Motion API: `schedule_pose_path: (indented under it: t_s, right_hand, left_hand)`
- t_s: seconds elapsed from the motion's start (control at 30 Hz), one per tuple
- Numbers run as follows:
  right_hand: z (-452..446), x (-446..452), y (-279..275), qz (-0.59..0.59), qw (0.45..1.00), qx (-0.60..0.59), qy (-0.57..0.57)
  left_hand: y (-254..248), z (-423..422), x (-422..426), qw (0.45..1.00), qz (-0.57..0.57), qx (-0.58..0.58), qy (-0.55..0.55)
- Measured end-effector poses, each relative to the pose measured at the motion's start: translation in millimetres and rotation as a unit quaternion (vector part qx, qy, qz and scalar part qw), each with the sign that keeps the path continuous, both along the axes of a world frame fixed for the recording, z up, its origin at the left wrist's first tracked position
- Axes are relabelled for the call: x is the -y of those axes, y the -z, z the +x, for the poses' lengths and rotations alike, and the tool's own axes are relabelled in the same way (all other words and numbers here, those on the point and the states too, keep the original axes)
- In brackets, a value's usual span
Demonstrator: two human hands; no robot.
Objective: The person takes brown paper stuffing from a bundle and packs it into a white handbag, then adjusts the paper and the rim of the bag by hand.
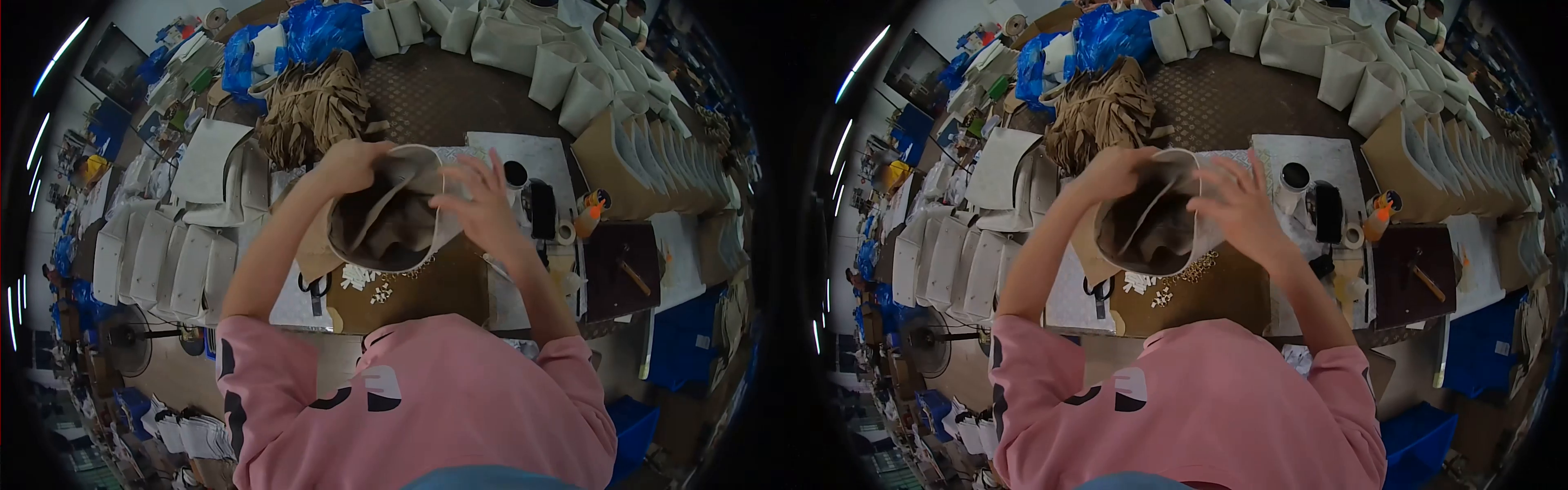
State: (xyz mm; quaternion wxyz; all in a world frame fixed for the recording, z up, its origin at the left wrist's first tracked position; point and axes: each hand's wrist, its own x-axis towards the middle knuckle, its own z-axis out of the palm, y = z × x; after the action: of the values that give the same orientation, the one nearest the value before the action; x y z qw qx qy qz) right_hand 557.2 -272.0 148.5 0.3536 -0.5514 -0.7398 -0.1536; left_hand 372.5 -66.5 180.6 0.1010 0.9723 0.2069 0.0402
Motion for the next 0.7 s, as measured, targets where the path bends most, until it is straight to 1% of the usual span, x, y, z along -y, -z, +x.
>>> schedule_pose_path:
  t_s: [0.07, 0.1, 0.17, 0.2, 0.23, 0.27, 0.33, 0.37, 0.43, 0.47, 0.5, 0.53, 0.57, 0.6, 0.63, 0.67, 0.7]
  right_hand:
    - [4, -5, -24, 0.089, 0.992, -0.064, 0.069]
    - [2, -7, -23, 0.088, 0.985, -0.134, 0.066]
    - [-8, -11, -13, 0.083, 0.956, -0.276, 0.057]
    - [-14, -12, -2, 0.017, 0.953, -0.301, 0.013]
    - [-21, -12, 13, -0.050, 0.944, -0.325, -0.031]
    - [-28, -12, 29, -0.118, 0.928, -0.345, -0.074]
    - [-44, -12, 61, -0.184, 0.898, -0.391, -0.075]
    - [-47, -12, 80, -0.202, 0.891, -0.398, -0.079]
    - [-50, -10, 99, -0.224, 0.874, -0.420, -0.092]
    - [-52, -9, 106, -0.240, 0.860, -0.439, -0.098]
    - [-54, -8, 111, -0.231, 0.863, -0.437, -0.105]
    - [-58, -8, 114, -0.223, 0.865, -0.436, -0.114]
    - [-62, -8, 118, -0.214, 0.866, -0.434, -0.123]
    - [-66, -7, 117, -0.200, 0.874, -0.423, -0.129]
    - [-72, -8, 115, -0.185, 0.882, -0.412, -0.135]
    - [-77, -9, 113, -0.168, 0.890, -0.401, -0.141]
    - [-82, -10, 109, -0.147, 0.896, -0.397, -0.136]
  left_hand:
    - [-3, -26, 2, 0.985, -0.151, 0.076, -0.038]
    - [-2, -35, 8, 0.966, -0.224, 0.115, -0.059]
    - [8, -46, 28, 0.951, -0.251, 0.081, -0.164]
    - [16, -51, 39, 0.938, -0.264, 0.063, -0.217]
    - [26, -53, 54, 0.895, -0.340, 0.110, -0.268]
    - [47, -57, 58, 0.872, -0.373, 0.139, -0.286]
    - [113, -65, 59, 0.820, -0.435, 0.197, -0.316]
    - [158, -72, 60, 0.873, -0.320, 0.200, -0.308]
    - [128, -67, 75, 0.931, -0.174, 0.093, -0.306]
    - [112, -64, 83, 0.947, -0.098, 0.040, -0.304]
    - [96, -64, 86, 0.968, 0.041, 0.100, -0.225]
    - [90, -64, 87, 0.961, 0.181, 0.155, -0.141]
    - [97, -61, 85, 0.984, 0.073, 0.122, -0.103]
    - [112, -59, 74, 0.997, -0.022, 0.070, -0.031]
    - [118, -56, 71, 0.993, -0.100, 0.050, 0.045]
    - [124, -51, 69, 0.977, -0.176, 0.030, 0.121]
    - [123, -48, 68, 0.968, -0.213, -0.001, 0.135]
